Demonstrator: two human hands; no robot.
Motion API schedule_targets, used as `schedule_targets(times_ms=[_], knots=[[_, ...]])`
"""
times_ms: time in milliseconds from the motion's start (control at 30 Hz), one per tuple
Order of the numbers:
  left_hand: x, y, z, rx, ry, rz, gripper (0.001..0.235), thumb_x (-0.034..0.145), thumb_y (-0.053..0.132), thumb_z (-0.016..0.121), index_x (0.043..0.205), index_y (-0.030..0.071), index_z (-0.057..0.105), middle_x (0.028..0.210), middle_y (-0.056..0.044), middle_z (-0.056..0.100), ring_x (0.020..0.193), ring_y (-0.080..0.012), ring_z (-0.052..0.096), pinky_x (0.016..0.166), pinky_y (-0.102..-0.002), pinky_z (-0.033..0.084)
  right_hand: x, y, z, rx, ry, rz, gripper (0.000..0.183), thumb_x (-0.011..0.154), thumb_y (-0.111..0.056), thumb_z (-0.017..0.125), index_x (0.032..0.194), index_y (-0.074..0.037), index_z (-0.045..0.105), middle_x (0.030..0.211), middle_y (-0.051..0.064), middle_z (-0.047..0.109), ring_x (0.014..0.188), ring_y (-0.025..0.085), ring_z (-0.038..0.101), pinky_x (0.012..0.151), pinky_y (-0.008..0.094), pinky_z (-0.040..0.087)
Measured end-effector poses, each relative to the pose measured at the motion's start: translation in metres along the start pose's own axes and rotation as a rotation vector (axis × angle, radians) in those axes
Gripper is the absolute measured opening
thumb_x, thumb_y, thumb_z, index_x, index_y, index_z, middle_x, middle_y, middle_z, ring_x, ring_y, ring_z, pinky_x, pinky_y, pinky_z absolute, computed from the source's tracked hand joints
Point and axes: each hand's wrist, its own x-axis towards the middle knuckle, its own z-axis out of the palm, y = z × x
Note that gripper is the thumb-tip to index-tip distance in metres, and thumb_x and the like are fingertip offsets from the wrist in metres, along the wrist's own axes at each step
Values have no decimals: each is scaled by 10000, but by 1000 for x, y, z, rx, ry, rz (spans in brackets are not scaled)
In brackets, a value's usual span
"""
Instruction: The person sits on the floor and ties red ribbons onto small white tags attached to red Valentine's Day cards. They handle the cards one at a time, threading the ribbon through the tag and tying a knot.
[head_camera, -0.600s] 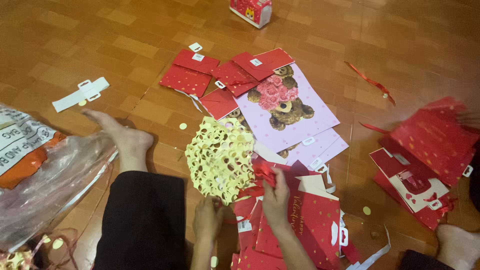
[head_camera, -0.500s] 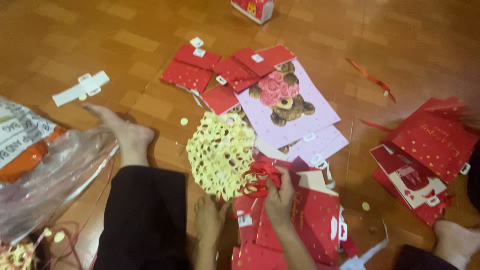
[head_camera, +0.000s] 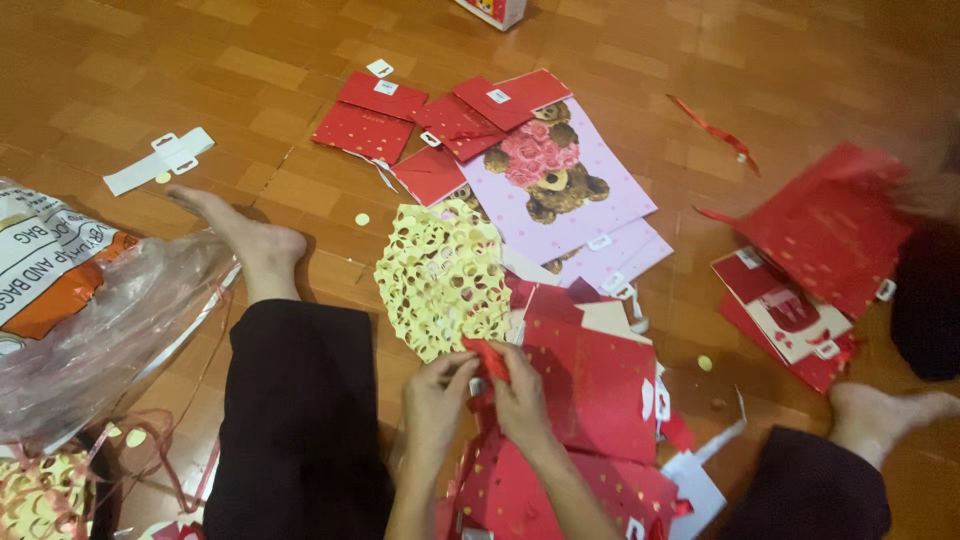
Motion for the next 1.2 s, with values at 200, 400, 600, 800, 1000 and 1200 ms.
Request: schedule_targets(times_ms=[200,400,600,800,1000,1200], knots=[[-35,68,16,12,40,153,186,932,117,715,1078,26,786,970,-16,803,820,-59,689,718,-218,560,-18,-25,-23,-11,88,-191,402,947,30,561,1347,59,540,1258,231,632,1162,355,638,986,394,493],[-57,82,7,-211,-96,288,192,954,81,700,1132,22,741,1040,-30,761,905,-94,707,834,-247,567,-25,-54,-46,392,108,206,383,982,-29,561,1361,20,584,1157,90,686,940,133,628,807,312,535],[-115,33,18,-225,-168,257,155,973,-5,676,1108,-16,752,1048,-60,759,954,-122,692,887,-276,573,-88,-53,-82,399,-55,80,307,1096,-151,522,1355,-13,611,1180,23,711,1051,66,643,917,236,532],[-181,-34,39,-82,-313,119,282,990,47,589,1242,19,713,1102,-34,753,1001,-69,684,858,-245,549,-197,-53,-103,316,8,366,280,999,-177,696,1253,-61,672,902,-33,651,717,59,554,607,238,491],[-190,-107,68,-200,-532,31,384,1059,140,560,1433,51,567,1151,-91,769,924,-130,643,872,-272,536,-270,-56,-203,540,356,636,153,1039,-179,653,1156,-83,640,746,-36,553,500,35,431,413,237,331],[-212,-145,145,520,-567,651,563,874,88,684,1409,1,534,1409,-269,576,1373,-425,465,1145,-493,361,-275,-12,-238,372,435,716,163,990,-177,628,1129,-98,658,681,-37,548,438,35,399,383,242,291]])
